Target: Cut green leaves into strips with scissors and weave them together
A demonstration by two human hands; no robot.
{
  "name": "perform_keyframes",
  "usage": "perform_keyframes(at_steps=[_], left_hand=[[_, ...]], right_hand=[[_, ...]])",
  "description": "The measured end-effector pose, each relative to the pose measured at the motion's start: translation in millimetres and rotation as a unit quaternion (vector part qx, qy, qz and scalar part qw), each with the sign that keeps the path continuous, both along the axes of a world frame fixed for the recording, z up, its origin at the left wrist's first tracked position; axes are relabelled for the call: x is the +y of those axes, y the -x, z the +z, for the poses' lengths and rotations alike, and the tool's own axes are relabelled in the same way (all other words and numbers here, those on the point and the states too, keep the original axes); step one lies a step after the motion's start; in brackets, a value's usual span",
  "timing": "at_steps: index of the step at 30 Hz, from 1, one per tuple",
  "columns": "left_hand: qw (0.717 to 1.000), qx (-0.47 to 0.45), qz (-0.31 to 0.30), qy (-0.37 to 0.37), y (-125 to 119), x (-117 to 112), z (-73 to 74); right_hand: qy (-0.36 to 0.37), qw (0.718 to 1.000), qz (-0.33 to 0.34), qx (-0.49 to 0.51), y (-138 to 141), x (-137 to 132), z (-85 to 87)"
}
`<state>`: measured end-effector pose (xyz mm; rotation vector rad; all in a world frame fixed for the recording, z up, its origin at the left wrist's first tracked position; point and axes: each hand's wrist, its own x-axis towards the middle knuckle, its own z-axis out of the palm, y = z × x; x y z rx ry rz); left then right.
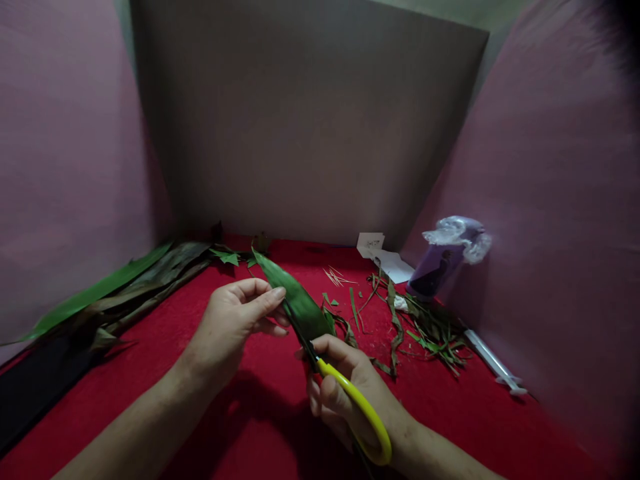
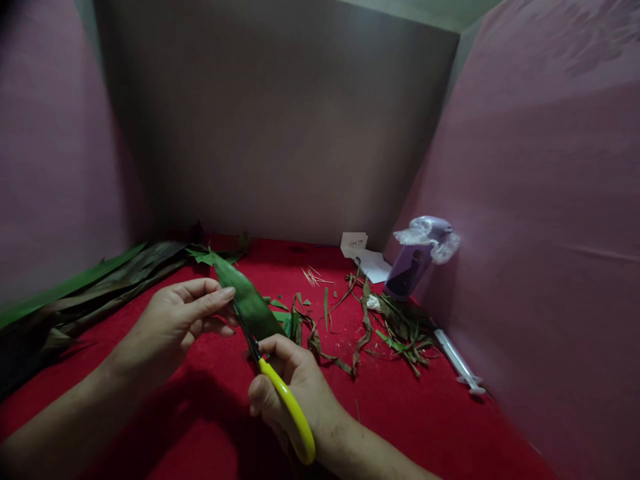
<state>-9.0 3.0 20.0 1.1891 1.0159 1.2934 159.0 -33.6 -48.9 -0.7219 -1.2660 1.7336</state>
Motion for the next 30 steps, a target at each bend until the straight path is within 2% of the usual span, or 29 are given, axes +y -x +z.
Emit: perform_keyframes(at_steps=[8, 19, 30], left_hand=[[1.0, -0.023, -0.007, 0.001, 0.2, -1.5, -0.2], [1.0, -0.019, 0.009, -0.008, 2.4, -1.3, -0.3], [1.0, -0.006, -0.022, 0.0, 4.3, 0.2, 0.0]], right_hand=[[0.008, 1.0, 0.0, 0.009, 0.2, -1.5, 4.0], [0.004, 1.0, 0.012, 0.009, -0.7, 0.8, 0.5], [-0.003, 1.0, 0.006, -0.007, 0.1, 0.1, 4.6]])
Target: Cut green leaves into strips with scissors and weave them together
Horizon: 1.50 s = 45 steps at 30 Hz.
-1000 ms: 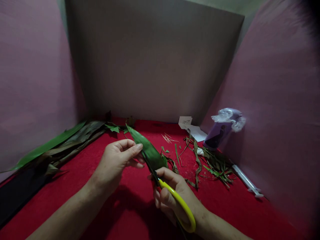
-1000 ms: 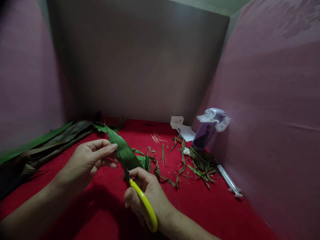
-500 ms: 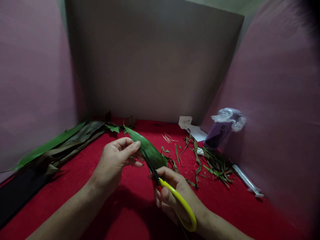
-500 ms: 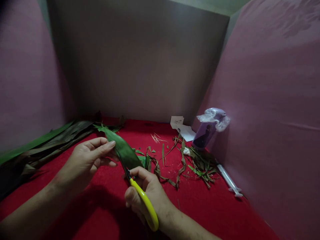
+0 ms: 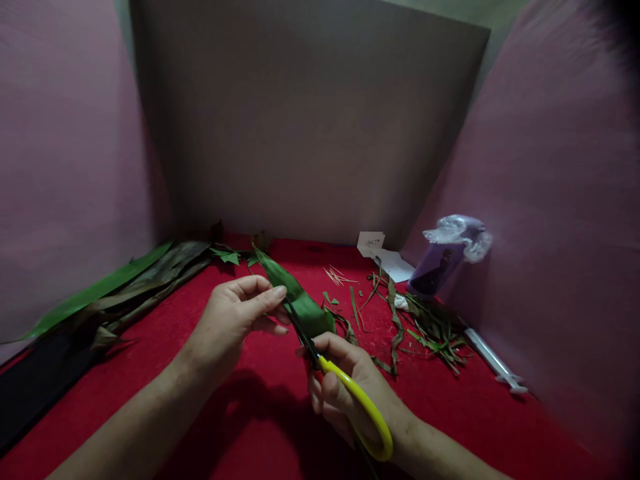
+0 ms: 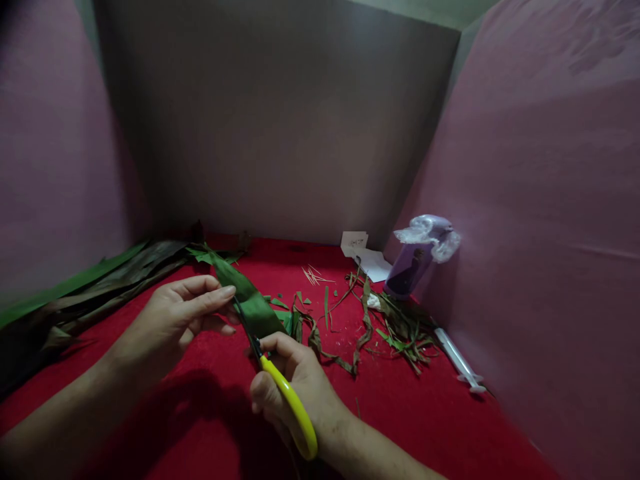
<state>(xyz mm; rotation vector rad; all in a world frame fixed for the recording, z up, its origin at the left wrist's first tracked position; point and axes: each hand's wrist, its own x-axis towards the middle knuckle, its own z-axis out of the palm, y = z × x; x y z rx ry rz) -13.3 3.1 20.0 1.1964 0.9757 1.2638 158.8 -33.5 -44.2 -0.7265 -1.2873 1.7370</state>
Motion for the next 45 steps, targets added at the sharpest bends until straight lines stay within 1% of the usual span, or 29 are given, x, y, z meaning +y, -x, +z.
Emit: perform_keyframes(at_steps=[3, 11, 22, 27, 30, 36, 41, 45], left_hand=[[1.0, -0.009, 0.004, 0.001, -1.2, 0.5, 0.5], [1.0, -0.007, 0.023, 0.004, -2.0, -0.5, 1.4], [1.0, -0.003, 0.015, 0.006, -1.6, 0.6, 2.8], [1.0, -0.006, 0.014, 0.003, -1.1, 0.4, 1.7], [1.0, -0.009, 0.011, 0.002, -1.1, 0.1, 2.0], [0.999, -0.027, 0.046, -0.002, -1.5, 0.2, 4.5], [0.999, -0.015, 0.031, -0.012, -1.3, -1.5, 3.3], [0.999, 0.002, 0.031, -0.021, -1.3, -2.2, 1.7]], right_hand=[[-0.002, 1.0, -0.007, 0.003, -0.4, -0.7, 0.3], [-0.003, 1.0, 0.0, 0.006, -1.5, 0.6, -3.2], [-0.002, 1.0, 0.017, 0.004, -3.4, 0.9, -2.5], [0.008, 1.0, -0.002, -0.002, -1.9, -1.7, 1.0], [0.015, 1.0, -0.003, 0.003, -1.4, -2.2, 2.1], [0.009, 1.0, 0.005, 0.004, -2.5, -1.1, 0.6], [0.0, 1.0, 0.004, 0.002, -2.4, -0.6, -0.1], [-0.004, 1.0, 0.004, -0.003, -2.4, -0.7, 0.1]])
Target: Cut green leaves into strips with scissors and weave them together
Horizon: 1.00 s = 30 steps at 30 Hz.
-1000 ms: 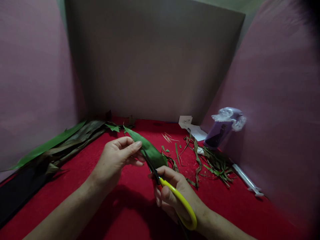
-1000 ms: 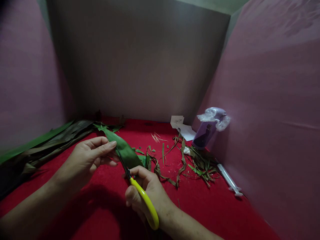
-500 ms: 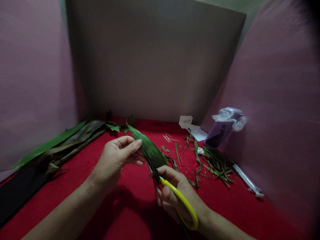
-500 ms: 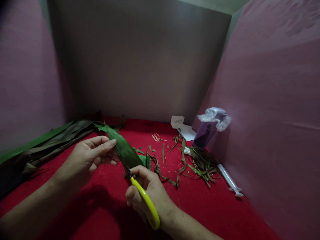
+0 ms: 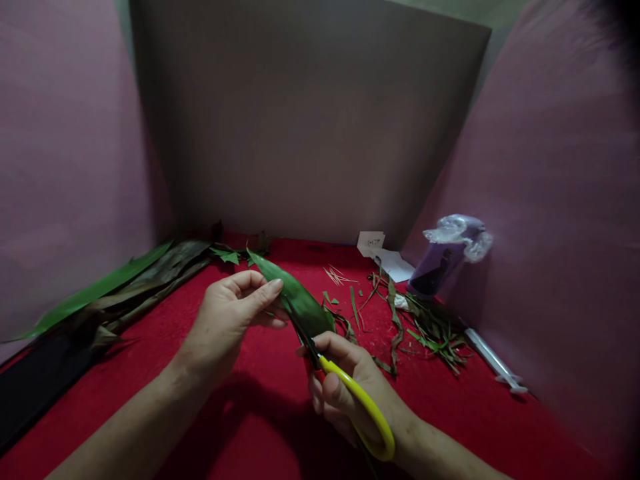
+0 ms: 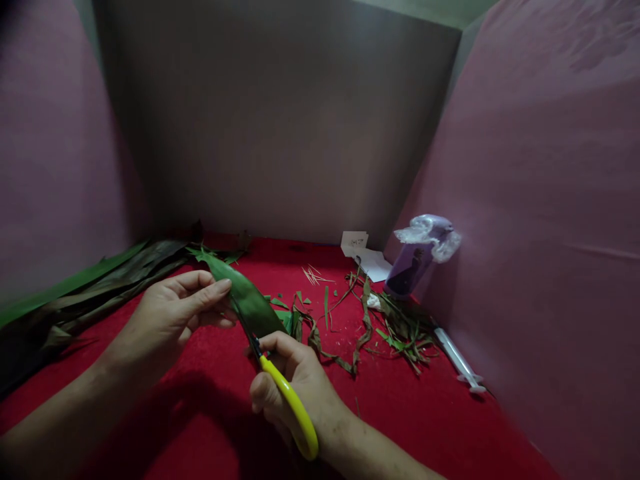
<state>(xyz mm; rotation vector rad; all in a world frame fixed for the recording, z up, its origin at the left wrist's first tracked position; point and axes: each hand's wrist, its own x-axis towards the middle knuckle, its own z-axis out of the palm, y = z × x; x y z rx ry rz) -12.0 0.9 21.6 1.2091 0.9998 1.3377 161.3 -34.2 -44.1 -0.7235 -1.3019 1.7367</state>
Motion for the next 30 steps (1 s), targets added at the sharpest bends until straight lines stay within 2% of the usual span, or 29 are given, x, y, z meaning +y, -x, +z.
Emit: perform_keyframes(at_steps=[21, 30], left_hand=[[1.0, 0.001, -0.025, 0.013, 0.1, 2.2, -1.1], [1.0, 0.011, -0.005, 0.001, -0.1, 1.6, 0.5]], right_hand=[[-0.003, 1.0, 0.005, 0.013, -0.1, 1.6, -0.6], [-0.004, 1.0, 0.008, 0.011, -1.0, 2.1, -1.4]])
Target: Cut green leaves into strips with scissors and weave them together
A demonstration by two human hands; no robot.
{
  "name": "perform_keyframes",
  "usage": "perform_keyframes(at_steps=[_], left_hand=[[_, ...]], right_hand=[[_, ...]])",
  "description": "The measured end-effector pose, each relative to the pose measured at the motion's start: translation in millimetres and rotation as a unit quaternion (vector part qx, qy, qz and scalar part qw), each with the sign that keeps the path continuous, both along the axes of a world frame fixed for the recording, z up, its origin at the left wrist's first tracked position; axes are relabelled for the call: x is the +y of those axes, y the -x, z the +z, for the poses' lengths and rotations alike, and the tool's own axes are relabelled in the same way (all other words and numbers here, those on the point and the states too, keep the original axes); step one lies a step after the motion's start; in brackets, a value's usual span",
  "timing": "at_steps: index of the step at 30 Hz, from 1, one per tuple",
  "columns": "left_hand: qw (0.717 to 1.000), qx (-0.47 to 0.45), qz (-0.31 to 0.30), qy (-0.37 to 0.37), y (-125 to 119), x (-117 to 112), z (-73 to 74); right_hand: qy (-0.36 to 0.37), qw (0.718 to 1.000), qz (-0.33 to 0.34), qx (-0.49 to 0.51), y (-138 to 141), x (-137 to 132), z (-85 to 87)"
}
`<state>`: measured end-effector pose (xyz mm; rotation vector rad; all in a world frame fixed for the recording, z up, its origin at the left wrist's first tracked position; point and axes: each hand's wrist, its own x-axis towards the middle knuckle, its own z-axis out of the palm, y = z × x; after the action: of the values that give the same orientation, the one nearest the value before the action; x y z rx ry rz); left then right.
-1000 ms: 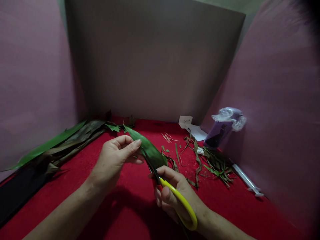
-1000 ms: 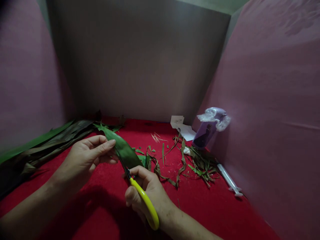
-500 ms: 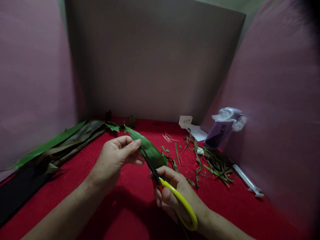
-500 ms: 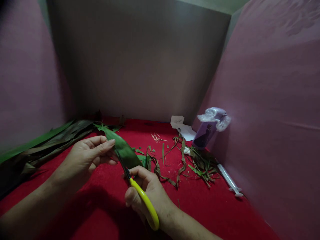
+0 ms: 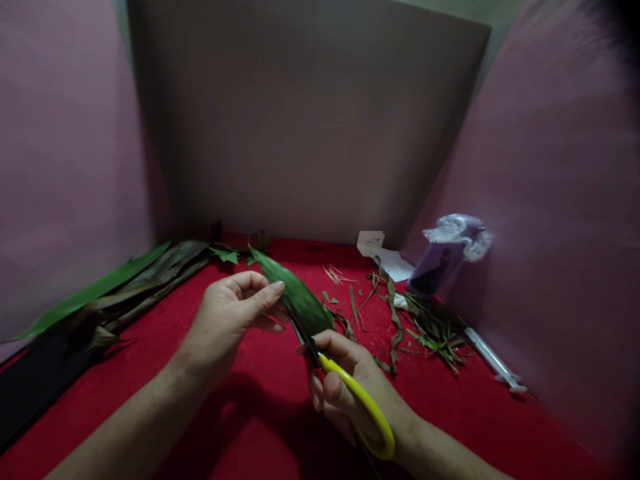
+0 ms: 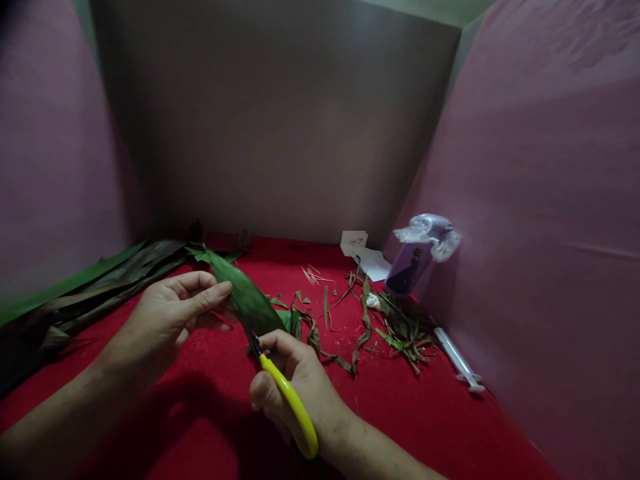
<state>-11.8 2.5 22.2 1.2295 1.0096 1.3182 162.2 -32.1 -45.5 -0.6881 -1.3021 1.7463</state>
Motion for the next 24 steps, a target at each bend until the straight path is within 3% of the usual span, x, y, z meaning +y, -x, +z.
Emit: perform_keyframes(at_steps=[8, 24], left_hand=[[0.998, 0.059, 0.011, -0.014, -0.8, -1.5, 0.3], [0.998, 0.004, -0.024, 0.059, 2.8, 4.0, -3.9]], right_hand=[[0.004, 1.0, -0.002, 0.004, 1.1, -1.0, 1.5], [0.005, 1.0, -0.012, -0.01, 2.0, -0.6, -1.2]])
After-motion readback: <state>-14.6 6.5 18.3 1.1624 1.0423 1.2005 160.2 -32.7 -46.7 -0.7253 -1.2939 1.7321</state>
